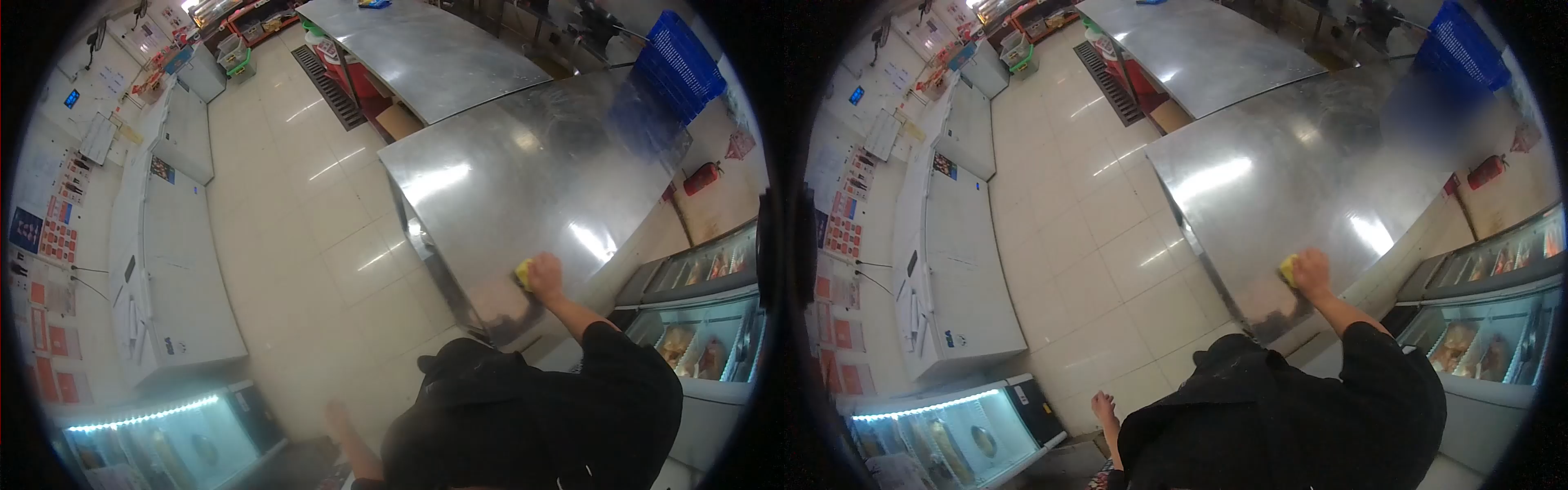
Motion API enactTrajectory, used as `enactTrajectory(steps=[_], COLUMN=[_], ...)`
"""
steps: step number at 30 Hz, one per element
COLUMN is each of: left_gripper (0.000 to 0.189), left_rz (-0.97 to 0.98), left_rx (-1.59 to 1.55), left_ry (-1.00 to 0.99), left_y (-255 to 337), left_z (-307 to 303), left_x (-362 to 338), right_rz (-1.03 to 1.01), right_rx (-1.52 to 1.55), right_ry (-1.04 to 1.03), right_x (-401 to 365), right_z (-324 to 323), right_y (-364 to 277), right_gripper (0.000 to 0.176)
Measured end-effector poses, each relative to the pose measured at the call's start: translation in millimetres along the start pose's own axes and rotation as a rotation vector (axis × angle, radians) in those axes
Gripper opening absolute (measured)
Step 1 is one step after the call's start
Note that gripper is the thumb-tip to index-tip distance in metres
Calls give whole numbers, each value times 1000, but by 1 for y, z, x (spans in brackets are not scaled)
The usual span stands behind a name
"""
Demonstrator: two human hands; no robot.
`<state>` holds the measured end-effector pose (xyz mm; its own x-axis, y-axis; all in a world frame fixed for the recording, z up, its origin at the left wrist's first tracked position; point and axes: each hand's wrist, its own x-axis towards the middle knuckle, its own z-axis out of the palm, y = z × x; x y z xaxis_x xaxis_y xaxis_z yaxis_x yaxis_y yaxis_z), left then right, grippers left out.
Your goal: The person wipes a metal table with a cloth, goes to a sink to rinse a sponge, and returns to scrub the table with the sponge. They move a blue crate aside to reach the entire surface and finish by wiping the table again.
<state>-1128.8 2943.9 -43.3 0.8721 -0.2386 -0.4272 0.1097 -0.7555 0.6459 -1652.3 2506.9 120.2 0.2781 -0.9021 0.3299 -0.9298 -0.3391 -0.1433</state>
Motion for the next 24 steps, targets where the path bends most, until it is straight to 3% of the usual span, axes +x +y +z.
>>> enactTrajectory(steps=[1, 3, 6, 8, 10, 11, 14, 16, 18, 20, 22, 24], left_gripper=[34, 36, 37, 38, 39, 40, 40, 40, 38, 38, 39, 41], left_rz=[11, -114, -118, -102, -77, -91, -181, -228, 303, 314, 315, 488], left_rx=[8, -193, -147, -105, -57, -19, 67, 87, 935, 937, 956, 1153], left_ry=[6, -188, -327, -363, -402, -396, -389, -388, -615, -658, -723, -697], left_y=[38, 95, 124, 140, 158, 176, 177, 202, 235, 266, 292, 285], left_z=[-5, -4, 7, 13, 17, 32, 44, 54, 50, 58, 69, 94], left_x=[-2, 5, 35, 51, 93, 142, 196, 226, 259, 275, 295, 348], right_rz=[40, 100, 155, 135, 285, 268, 465, 476, 507, 549, 625, 719], right_rx=[-15, -22, 7, -72, -8, -6, -16, -47, -80, -150, -150, -152], right_ry=[-24, -41, -48, 98, 7, 40, 71, 131, 186, 282, 243, 208], right_x=[-8, -20, -24, -24, 9, 53, 106, 162, 219, 264, 302, 337], right_z=[-9, -16, -21, -3, -6, 14, 46, 71, 93, 112, 121, 132], right_y=[-8, -32, -83, -105, -141, -158, -169, -166, -169, -158, -149, -141], right_gripper=[18, 22, 33, 43, 50, 50, 55, 55, 55, 55, 54, 53])
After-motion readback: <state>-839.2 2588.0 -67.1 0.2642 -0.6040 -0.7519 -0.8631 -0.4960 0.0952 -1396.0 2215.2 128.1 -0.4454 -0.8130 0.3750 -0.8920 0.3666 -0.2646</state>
